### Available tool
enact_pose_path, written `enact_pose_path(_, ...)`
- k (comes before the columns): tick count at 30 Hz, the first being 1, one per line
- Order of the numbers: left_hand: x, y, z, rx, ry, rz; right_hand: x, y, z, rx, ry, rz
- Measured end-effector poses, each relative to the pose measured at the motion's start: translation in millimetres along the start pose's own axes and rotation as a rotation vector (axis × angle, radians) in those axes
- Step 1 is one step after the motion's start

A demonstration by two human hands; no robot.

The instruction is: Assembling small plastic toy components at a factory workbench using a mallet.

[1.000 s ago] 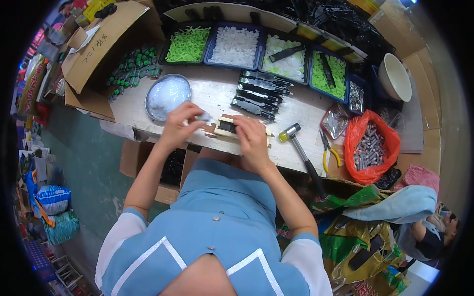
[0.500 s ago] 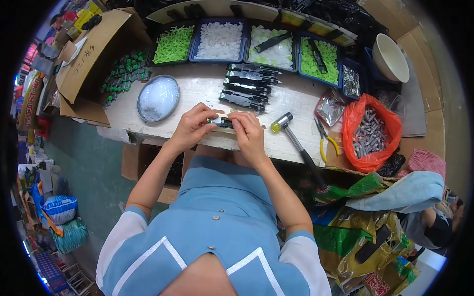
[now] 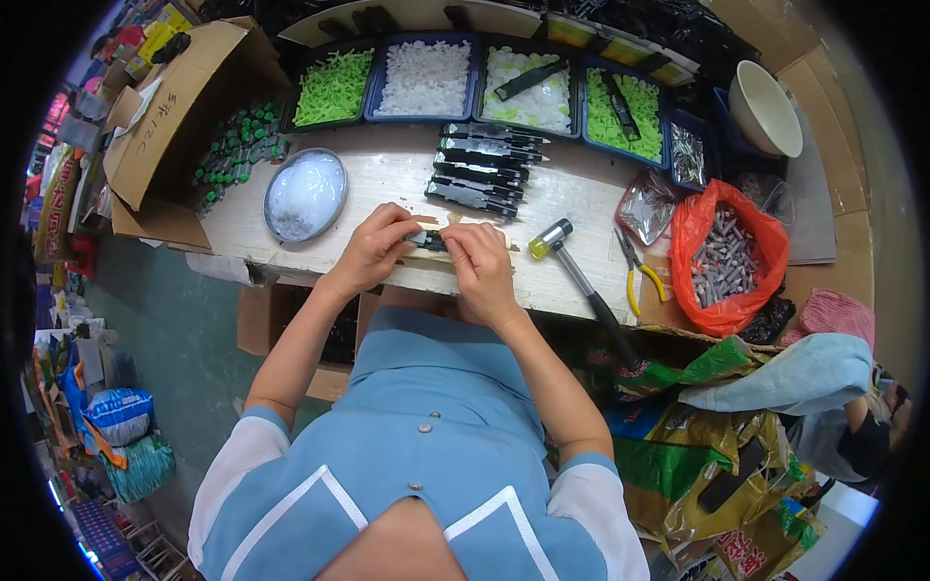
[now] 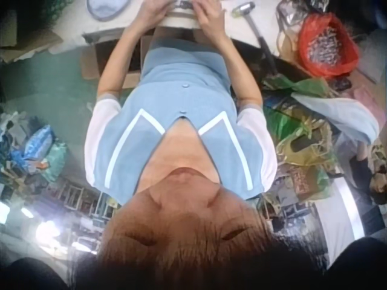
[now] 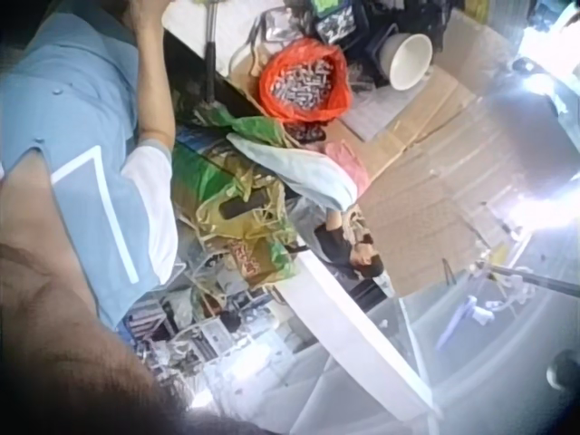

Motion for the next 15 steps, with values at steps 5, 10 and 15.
enact_pose_path(5,1,4,4,0.38,0.313,-0.026,-1,-2,1,0.072,0.031,0.03)
enact_pose_path(10,10,-4,23,0.823,0.619,-0.14,-3,-4,2,0.07,0.032,0.035)
enact_pose_path(15,3,-6,19,0.793,0.567,-0.163,-6,-3,1,0.048,-0.006,0.029)
Point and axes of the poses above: each hand's wrist, its own x-axis away from the middle knuckle, its own y-axis out of the back of the hand, z = x × y, the point moved 1 cm from there along -x, towards the middle knuckle, and after that the axes turned 2 degrees about -y, right-handed, at the moved point
